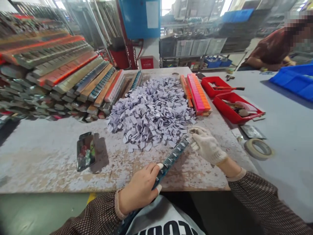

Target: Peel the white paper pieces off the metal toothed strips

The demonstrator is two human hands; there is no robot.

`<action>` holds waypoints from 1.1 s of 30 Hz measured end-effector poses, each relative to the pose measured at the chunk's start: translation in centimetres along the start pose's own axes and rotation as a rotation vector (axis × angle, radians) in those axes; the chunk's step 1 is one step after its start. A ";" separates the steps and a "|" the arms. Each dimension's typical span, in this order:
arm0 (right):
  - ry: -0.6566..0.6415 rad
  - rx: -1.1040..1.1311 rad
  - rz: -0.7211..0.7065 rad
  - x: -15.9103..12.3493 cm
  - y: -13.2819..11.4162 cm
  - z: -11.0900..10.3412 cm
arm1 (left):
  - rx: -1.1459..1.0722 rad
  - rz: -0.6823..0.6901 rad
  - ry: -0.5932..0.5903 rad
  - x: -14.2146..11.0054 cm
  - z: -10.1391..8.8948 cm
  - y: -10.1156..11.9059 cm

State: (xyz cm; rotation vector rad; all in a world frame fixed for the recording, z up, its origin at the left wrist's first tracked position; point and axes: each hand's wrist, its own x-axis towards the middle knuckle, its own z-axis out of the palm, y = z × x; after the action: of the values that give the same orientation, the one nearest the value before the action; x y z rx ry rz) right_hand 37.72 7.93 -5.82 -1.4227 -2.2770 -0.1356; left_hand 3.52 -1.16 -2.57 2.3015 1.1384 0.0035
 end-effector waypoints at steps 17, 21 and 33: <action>-0.155 -0.121 -0.157 2.2 0.0 2.6 | -0.073 -0.031 -0.053 0.6 0.3 0.0; -0.135 -0.110 -0.112 1.7 0.1 2.8 | -0.191 -0.047 0.002 -1.6 -0.6 -1.0; -0.103 0.130 0.184 -0.9 1.8 3.6 | -0.540 -0.430 0.307 -22.3 8.7 -9.1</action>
State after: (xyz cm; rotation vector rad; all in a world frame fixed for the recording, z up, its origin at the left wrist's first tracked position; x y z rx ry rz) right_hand 38.48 9.15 -9.74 -1.5931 -2.1761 0.1431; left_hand -15.20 -17.35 -8.96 1.5874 1.5438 0.4565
